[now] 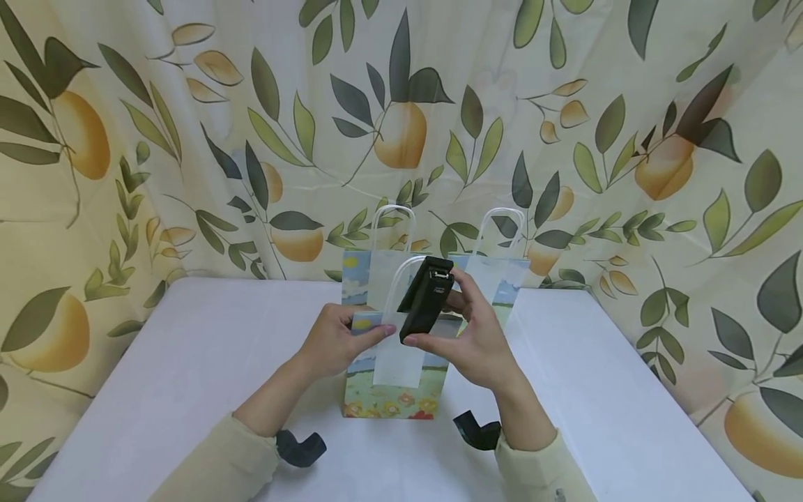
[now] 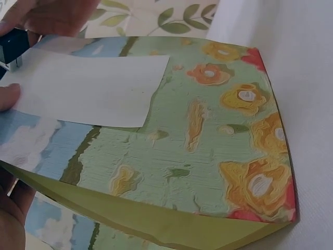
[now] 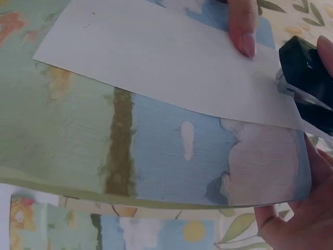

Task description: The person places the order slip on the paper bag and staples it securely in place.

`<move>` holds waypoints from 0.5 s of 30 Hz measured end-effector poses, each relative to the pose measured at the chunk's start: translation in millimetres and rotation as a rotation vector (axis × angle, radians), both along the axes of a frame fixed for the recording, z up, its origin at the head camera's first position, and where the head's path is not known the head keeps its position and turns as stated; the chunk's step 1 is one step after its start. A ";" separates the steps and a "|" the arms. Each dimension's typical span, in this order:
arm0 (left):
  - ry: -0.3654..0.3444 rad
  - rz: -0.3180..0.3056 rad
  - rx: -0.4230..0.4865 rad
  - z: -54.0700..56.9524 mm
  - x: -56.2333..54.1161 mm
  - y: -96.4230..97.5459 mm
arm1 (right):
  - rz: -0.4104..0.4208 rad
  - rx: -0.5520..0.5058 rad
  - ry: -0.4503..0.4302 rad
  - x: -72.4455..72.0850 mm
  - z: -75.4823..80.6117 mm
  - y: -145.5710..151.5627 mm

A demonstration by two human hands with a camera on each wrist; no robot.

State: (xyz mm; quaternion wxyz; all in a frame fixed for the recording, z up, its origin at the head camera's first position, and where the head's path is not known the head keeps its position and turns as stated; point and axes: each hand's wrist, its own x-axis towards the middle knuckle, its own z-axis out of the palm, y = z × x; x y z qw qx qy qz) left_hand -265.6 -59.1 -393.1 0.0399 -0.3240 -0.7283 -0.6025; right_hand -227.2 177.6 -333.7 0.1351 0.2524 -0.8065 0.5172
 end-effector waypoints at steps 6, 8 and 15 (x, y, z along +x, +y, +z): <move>0.000 0.018 -0.019 -1.3 0.5 0.5 | 0.014 0.020 -0.025 -2.4 0.5 -2.6; 0.004 0.022 -0.025 -1.5 0.3 0.4 | 0.010 0.033 -0.015 -2.6 0.3 -2.9; 0.017 0.023 -0.035 0.7 0.1 -2.5 | 0.029 0.042 0.009 -5.2 -2.5 -4.0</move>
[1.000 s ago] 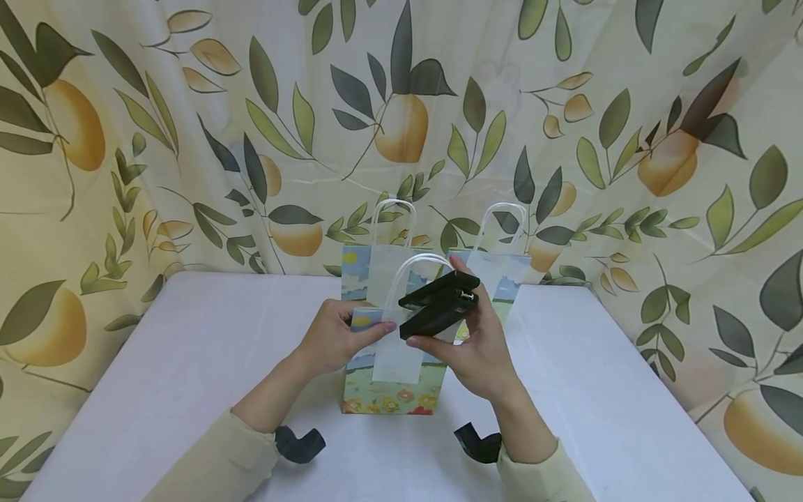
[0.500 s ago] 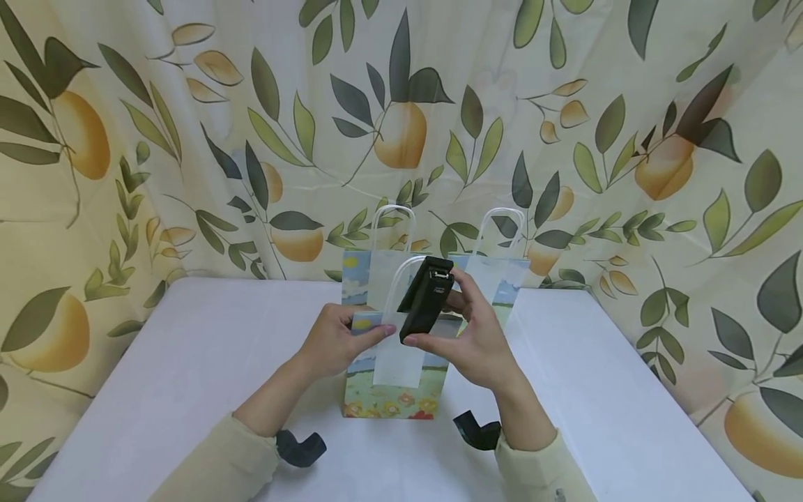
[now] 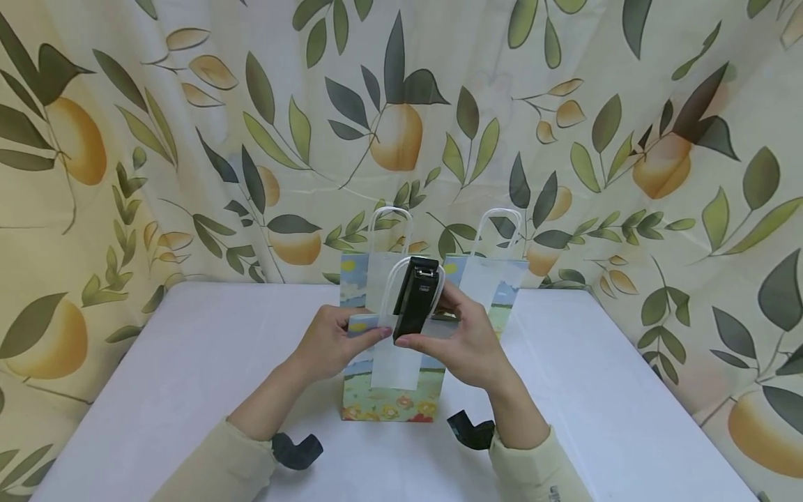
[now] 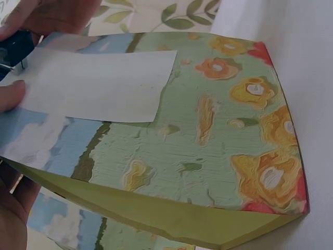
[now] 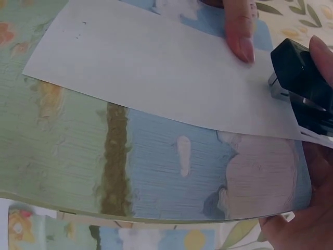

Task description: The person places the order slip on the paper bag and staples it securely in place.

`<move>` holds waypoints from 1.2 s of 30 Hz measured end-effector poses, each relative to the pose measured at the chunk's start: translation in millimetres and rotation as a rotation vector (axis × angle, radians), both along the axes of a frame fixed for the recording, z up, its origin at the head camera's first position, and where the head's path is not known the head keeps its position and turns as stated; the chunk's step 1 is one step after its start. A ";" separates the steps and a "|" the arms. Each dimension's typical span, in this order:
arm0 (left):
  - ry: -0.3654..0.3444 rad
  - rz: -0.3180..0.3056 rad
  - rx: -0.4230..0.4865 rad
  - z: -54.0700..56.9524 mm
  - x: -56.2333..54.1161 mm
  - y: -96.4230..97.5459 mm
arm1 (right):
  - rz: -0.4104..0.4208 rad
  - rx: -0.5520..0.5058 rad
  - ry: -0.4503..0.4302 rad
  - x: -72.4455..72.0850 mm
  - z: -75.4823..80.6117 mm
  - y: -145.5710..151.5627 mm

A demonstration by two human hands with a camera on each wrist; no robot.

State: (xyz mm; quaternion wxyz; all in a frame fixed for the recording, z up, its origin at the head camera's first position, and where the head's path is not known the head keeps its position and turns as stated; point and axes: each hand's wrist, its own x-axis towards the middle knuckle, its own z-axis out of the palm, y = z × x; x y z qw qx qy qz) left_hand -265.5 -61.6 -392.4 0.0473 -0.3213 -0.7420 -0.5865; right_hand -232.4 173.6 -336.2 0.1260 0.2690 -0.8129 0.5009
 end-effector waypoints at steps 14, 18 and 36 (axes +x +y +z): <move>-0.103 -0.060 -0.033 1.8 -2.0 -4.9 | -0.014 -0.025 -0.004 3.6 0.5 -6.4; -0.103 -0.105 -0.010 3.0 -2.3 -6.1 | -0.020 -0.021 -0.003 3.7 0.9 -6.6; -0.099 0.058 -0.001 12.6 9.9 6.6 | -0.001 -0.040 -0.004 4.2 0.5 -7.2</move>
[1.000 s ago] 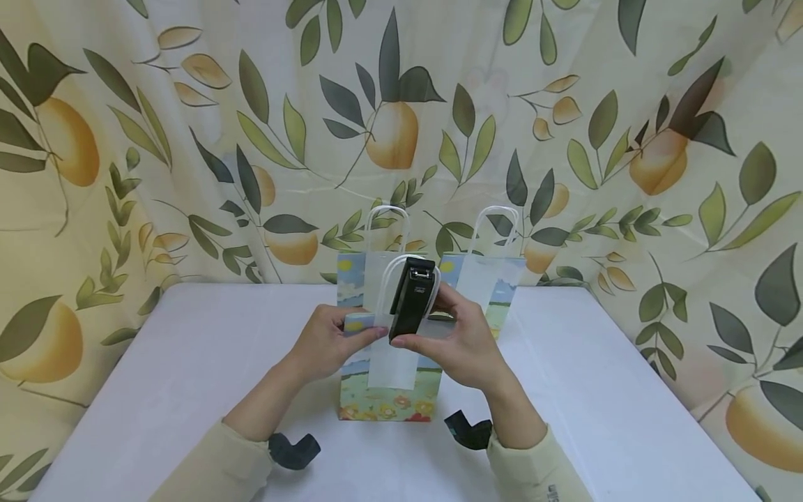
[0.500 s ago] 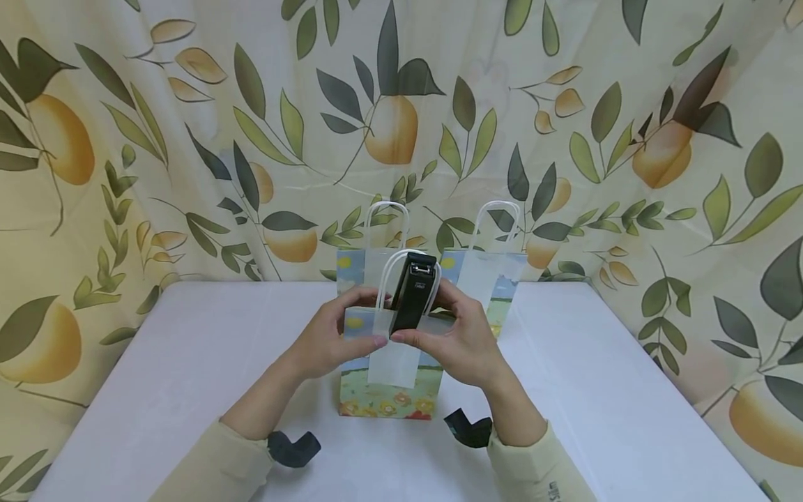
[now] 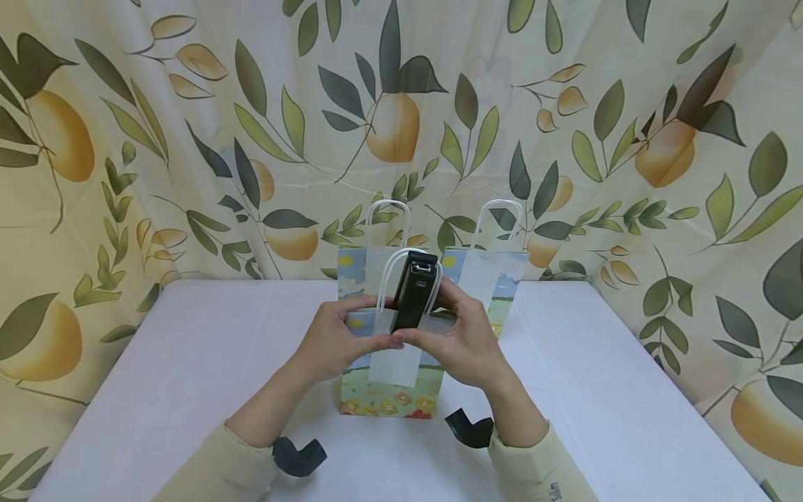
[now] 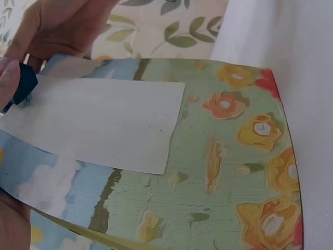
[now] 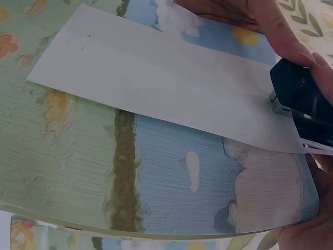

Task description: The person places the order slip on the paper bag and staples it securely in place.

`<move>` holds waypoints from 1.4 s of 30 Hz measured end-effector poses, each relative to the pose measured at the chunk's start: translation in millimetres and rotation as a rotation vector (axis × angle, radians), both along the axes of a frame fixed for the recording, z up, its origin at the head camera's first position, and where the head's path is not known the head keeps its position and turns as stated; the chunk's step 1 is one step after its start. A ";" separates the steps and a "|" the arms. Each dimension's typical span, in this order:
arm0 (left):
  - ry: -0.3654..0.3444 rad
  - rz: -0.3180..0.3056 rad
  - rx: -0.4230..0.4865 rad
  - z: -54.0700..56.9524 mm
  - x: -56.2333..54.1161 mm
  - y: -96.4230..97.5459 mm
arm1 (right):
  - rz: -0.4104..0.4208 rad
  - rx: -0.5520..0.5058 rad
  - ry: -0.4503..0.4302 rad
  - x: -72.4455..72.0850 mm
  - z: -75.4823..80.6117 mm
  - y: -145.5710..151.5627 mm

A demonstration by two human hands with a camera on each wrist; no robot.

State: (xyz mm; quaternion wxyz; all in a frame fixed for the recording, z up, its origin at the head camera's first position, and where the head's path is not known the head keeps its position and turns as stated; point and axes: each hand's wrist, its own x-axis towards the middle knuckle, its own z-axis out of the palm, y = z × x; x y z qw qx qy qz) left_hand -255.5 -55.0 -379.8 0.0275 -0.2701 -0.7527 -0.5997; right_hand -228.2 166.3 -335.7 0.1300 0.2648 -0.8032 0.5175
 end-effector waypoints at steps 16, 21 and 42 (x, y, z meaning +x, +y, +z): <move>0.174 -0.034 0.001 -4.6 1.8 3.5 | -0.004 -0.011 0.018 2.2 -1.2 -1.4; 0.174 -0.033 0.010 -4.4 2.6 4.1 | -0.010 -0.004 0.011 2.0 -1.3 -1.4; 0.246 -0.034 0.054 -6.8 2.9 6.6 | 0.020 0.037 0.074 -0.7 -2.7 -1.3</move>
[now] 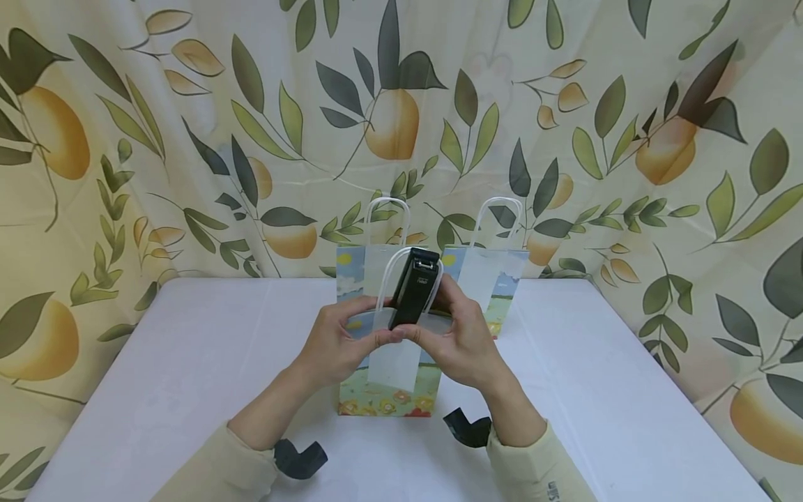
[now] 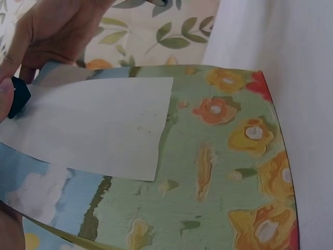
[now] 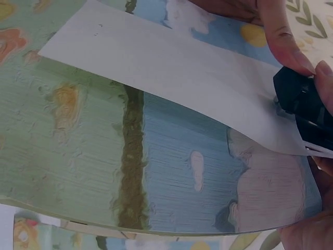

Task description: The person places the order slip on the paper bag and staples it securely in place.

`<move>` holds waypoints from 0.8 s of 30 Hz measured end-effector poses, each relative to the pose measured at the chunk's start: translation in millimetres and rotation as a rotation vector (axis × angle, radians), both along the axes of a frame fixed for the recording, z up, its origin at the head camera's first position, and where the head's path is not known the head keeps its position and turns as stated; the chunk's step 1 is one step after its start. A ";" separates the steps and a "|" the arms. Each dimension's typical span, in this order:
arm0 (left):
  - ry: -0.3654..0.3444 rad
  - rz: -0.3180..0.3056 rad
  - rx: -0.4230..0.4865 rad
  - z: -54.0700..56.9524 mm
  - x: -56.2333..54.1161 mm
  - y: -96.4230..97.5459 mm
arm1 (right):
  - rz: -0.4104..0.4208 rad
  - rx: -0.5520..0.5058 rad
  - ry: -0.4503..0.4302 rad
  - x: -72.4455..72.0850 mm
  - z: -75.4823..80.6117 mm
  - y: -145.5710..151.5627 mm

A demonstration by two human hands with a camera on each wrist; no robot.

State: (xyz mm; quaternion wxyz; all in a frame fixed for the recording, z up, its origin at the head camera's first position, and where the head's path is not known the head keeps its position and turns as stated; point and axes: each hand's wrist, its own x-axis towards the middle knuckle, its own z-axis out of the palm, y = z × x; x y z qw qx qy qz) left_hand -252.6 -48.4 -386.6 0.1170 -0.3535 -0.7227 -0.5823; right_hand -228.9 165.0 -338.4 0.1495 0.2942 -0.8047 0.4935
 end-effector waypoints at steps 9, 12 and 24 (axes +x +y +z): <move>0.002 0.030 0.011 -0.6 1.7 1.6 | -0.008 0.019 0.027 -1.6 -2.5 0.0; 0.009 0.041 0.014 -0.5 1.8 2.2 | -0.022 0.038 0.035 -0.2 -1.7 -1.0; 0.013 0.069 0.031 -1.2 3.0 5.7 | -0.058 0.093 0.050 2.2 -1.3 -4.6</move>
